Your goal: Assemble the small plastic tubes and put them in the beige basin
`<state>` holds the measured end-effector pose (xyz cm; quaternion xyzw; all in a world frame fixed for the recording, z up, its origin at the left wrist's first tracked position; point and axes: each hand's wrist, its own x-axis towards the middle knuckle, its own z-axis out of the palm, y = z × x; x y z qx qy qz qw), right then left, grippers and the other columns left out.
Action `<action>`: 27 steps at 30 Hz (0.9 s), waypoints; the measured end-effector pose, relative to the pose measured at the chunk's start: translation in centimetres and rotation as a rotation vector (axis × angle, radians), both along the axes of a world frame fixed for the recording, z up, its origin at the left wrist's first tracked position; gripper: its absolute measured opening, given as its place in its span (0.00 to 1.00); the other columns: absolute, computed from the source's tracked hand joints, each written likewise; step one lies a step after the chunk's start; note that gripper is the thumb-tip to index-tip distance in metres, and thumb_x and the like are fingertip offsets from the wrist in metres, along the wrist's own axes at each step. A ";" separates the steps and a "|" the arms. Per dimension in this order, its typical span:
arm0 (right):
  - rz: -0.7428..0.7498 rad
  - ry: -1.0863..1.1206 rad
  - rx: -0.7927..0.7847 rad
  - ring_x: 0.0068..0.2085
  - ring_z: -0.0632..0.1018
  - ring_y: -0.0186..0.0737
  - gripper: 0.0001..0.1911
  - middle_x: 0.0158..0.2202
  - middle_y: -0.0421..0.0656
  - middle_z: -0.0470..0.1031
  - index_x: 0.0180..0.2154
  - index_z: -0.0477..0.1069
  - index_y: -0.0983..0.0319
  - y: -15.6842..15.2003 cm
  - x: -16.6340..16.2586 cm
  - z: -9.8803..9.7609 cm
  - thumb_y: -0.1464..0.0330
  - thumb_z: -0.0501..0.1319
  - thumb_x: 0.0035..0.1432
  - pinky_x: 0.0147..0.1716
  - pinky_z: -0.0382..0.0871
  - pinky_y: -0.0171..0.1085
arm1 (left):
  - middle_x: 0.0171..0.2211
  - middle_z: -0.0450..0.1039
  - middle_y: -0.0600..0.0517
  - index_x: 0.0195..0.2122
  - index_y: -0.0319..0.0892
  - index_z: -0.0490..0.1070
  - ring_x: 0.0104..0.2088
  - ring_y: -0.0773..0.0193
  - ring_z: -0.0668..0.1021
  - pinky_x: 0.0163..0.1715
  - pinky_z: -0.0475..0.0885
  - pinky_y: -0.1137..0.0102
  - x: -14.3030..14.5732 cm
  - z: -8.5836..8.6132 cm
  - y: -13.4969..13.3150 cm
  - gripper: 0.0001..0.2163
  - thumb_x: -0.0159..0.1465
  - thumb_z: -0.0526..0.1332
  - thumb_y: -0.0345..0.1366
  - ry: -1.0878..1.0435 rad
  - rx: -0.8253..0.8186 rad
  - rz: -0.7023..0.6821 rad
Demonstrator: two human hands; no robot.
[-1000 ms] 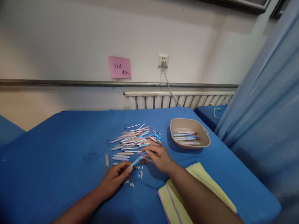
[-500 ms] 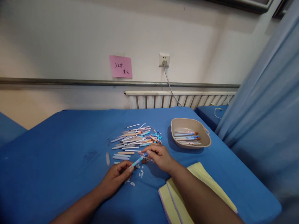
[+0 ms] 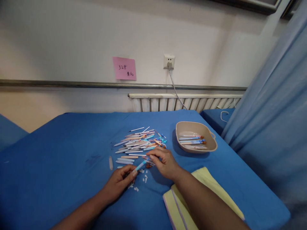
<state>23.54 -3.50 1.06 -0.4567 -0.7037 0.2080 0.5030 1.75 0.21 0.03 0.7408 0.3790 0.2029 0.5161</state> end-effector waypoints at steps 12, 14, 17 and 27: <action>0.005 -0.057 0.002 0.32 0.74 0.36 0.06 0.31 0.42 0.74 0.36 0.71 0.59 -0.3 -0.5 0.6 0.68 0.55 0.59 0.34 0.67 0.35 | 0.21 0.67 0.57 0.33 0.42 0.71 0.23 0.67 0.68 0.25 0.61 0.75 -0.1 0.0 0.0 0.13 0.62 0.53 0.46 0.030 0.016 -0.030; 0.008 -0.002 -0.044 0.30 0.74 0.35 0.06 0.29 0.41 0.74 0.35 0.70 0.59 -0.3 -0.7 0.4 0.67 0.56 0.59 0.32 0.68 0.34 | 0.21 0.67 0.56 0.33 0.42 0.71 0.23 0.67 0.68 0.24 0.61 0.75 -0.1 0.0 0.0 0.13 0.62 0.53 0.45 0.032 0.017 -0.029; 0.017 0.112 -0.110 0.28 0.75 0.34 0.06 0.26 0.39 0.72 0.38 0.69 0.60 -0.2 -1.1 -0.2 0.66 0.58 0.58 0.30 0.68 0.33 | 0.21 0.68 0.56 0.32 0.41 0.71 0.22 0.67 0.67 0.23 0.60 0.76 -0.1 0.1 0.0 0.13 0.62 0.53 0.45 0.032 0.023 -0.019; 0.074 0.247 -0.222 0.24 0.71 0.32 0.15 0.25 0.37 0.67 0.46 0.63 0.60 1.0 -1.0 -2.0 0.59 0.48 0.64 0.26 0.65 0.32 | 0.24 0.69 0.55 0.33 0.41 0.69 0.23 0.68 0.69 0.25 0.64 0.75 0.2 0.5 -0.1 0.13 0.62 0.53 0.46 -0.017 0.026 0.056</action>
